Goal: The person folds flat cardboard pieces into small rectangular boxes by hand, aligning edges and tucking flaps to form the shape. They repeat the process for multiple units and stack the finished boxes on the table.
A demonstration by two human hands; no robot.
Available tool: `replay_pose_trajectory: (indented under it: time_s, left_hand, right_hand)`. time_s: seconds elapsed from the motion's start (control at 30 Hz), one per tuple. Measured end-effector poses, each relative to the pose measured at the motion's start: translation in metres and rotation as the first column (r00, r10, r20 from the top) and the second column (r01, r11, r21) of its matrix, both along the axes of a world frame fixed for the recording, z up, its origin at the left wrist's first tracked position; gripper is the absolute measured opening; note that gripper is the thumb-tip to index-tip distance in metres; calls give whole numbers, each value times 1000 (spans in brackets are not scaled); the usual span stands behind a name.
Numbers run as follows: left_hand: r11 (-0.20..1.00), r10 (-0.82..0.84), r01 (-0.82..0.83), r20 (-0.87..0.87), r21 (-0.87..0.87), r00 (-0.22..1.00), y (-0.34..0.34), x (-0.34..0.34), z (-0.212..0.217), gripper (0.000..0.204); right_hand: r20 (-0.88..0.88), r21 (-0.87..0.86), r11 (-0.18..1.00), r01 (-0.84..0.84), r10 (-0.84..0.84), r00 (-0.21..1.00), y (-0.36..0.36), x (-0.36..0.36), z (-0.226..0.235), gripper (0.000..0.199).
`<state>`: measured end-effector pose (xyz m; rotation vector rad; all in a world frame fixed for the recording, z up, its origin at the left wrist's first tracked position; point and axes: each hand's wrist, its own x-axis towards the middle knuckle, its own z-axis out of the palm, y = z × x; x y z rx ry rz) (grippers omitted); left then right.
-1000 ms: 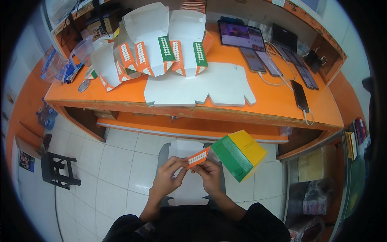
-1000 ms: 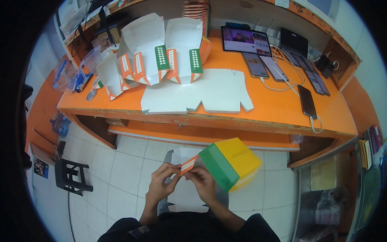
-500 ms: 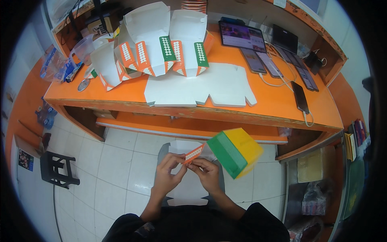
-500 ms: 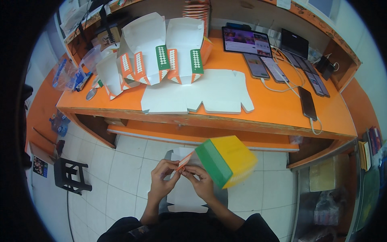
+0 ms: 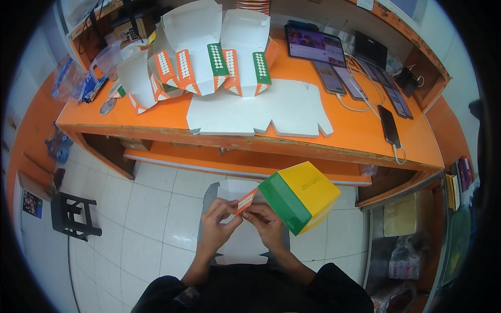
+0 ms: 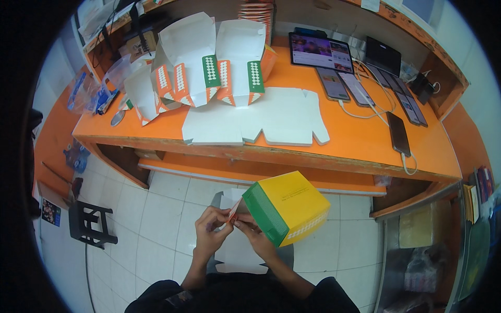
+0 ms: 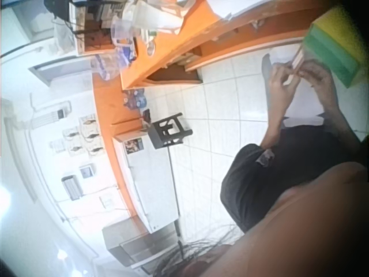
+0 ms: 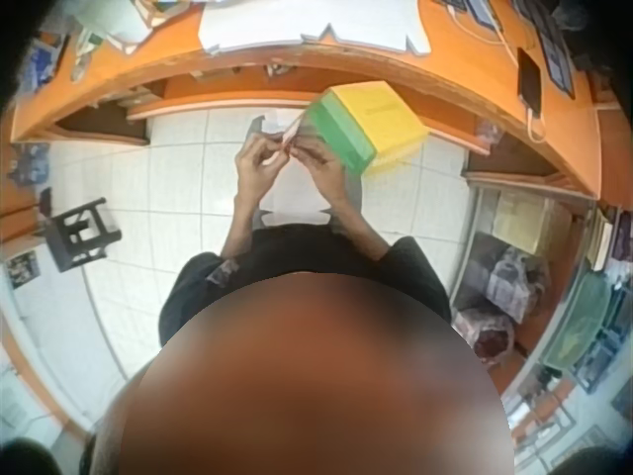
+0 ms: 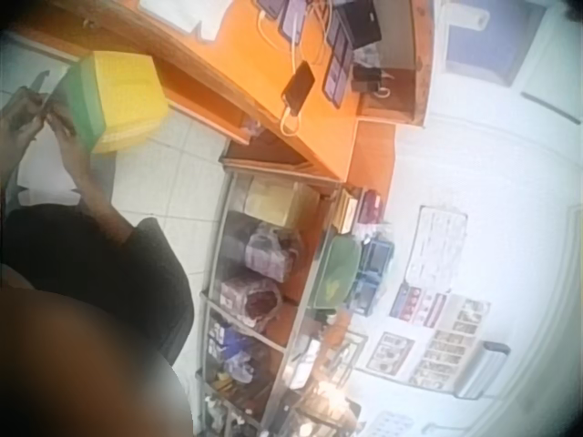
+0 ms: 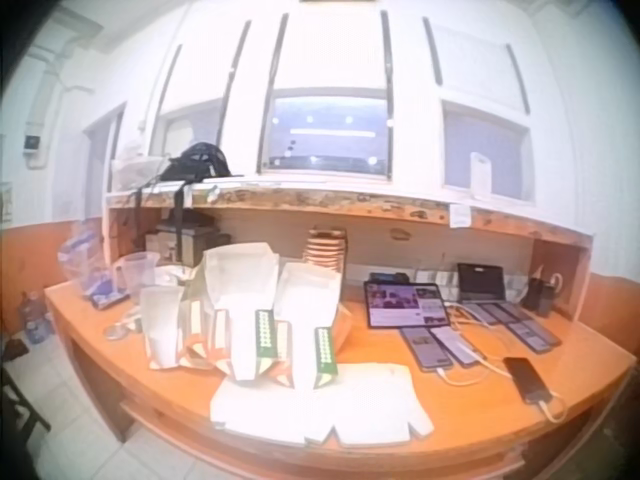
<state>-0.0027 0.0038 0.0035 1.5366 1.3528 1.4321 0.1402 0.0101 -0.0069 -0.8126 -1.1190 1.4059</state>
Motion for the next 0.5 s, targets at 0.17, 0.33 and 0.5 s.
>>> replay_pose_trajectory:
  time_s: [0.17,0.33,0.5]
  left_hand:
    - [990,-140,142,69,-25,988,3,-3,12,8]
    - [971,-237,237,-3,-33,972,-1,-5,20,12]
    - [990,-142,142,-13,-11,990,-5,2,17,13]
  right_hand:
    - [34,-34,999,-32,33,999,5,8,2,17]
    - [19,-81,997,0,2,1000,6,12,1,17]
    - [-9,-71,997,-12,12,1000,5,11,-1,18]
